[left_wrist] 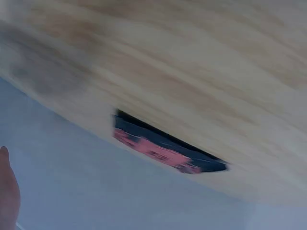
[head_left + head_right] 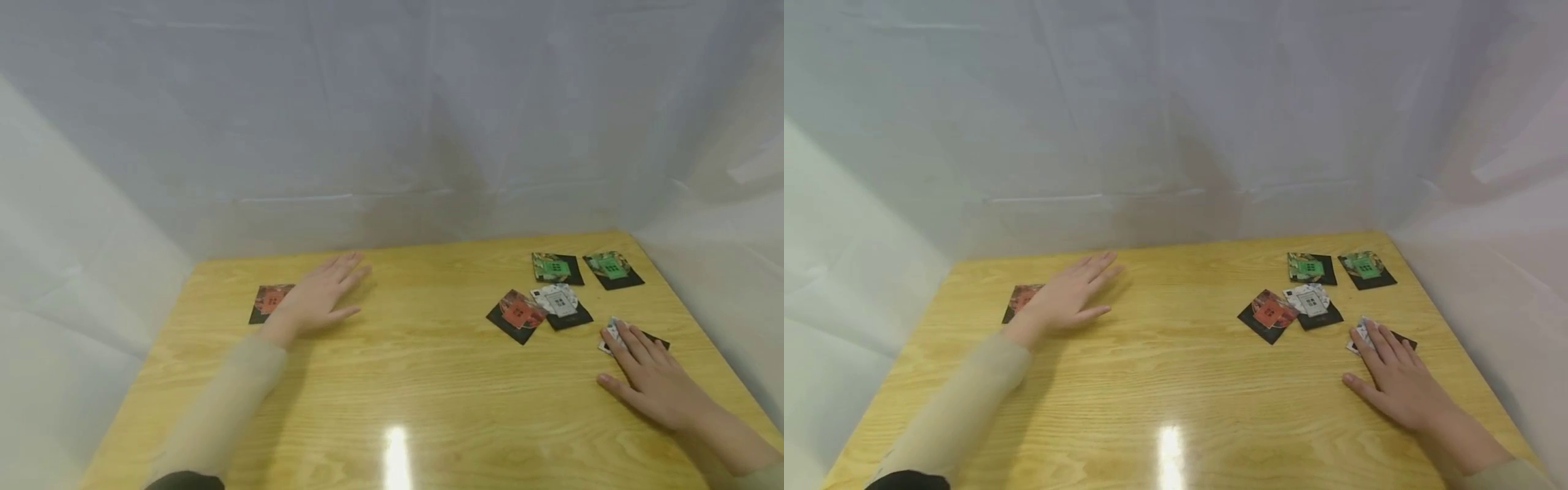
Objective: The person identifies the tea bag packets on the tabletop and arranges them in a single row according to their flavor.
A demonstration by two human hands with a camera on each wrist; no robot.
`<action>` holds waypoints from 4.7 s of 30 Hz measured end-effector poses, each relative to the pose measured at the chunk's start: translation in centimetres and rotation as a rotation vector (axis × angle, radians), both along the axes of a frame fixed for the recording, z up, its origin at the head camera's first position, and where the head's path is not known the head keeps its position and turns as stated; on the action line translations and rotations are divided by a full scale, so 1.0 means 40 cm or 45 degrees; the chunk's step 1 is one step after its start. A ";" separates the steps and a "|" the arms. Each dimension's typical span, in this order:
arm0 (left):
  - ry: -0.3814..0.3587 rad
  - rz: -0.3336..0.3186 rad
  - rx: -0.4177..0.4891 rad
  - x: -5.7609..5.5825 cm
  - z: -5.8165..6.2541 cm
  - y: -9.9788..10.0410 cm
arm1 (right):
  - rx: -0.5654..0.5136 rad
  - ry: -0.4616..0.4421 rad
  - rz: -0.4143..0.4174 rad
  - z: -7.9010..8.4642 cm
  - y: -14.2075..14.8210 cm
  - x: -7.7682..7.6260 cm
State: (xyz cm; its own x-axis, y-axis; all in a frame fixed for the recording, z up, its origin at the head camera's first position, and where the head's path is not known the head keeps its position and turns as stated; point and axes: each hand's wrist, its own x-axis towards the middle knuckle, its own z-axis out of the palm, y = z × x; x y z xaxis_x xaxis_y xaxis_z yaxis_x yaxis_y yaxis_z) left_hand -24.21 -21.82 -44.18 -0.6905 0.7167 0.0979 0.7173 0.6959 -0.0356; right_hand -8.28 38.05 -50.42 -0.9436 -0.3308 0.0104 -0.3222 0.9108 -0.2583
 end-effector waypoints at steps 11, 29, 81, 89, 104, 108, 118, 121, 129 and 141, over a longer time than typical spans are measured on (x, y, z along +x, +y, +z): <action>0.001 -0.143 -0.105 -0.029 -0.016 0.166 | -0.004 -0.008 0.000 -0.004 0.000 0.000; -0.006 -0.371 -0.206 -0.018 -0.037 0.373 | 0.002 0.014 0.004 -0.005 -0.003 -0.001; -0.117 -0.457 -0.467 0.069 -0.103 0.629 | 0.054 0.050 0.019 -0.012 0.001 -0.001; -0.129 -0.411 -0.450 0.062 -0.096 0.569 | 0.044 0.027 0.008 -0.010 -0.001 0.000; -0.225 -0.252 -0.336 0.048 -0.089 0.430 | 0.042 0.017 0.007 -0.010 -0.002 0.000; -0.226 -0.187 -0.341 0.047 -0.088 0.392 | 0.043 0.022 0.008 -0.012 -0.001 0.000; -0.287 -0.060 -0.214 0.058 -0.086 0.283 | 0.026 -0.009 -0.003 -0.004 -0.006 0.002; -0.295 -0.020 -0.184 0.062 -0.088 0.250 | 0.021 0.000 -0.001 -0.004 -0.006 0.003; -0.318 0.092 -0.150 0.070 -0.095 0.165 | 0.031 0.012 0.003 -0.015 0.000 0.006; -0.296 0.201 -0.088 0.106 -0.093 0.057 | 0.031 0.017 0.009 -0.017 -0.001 0.005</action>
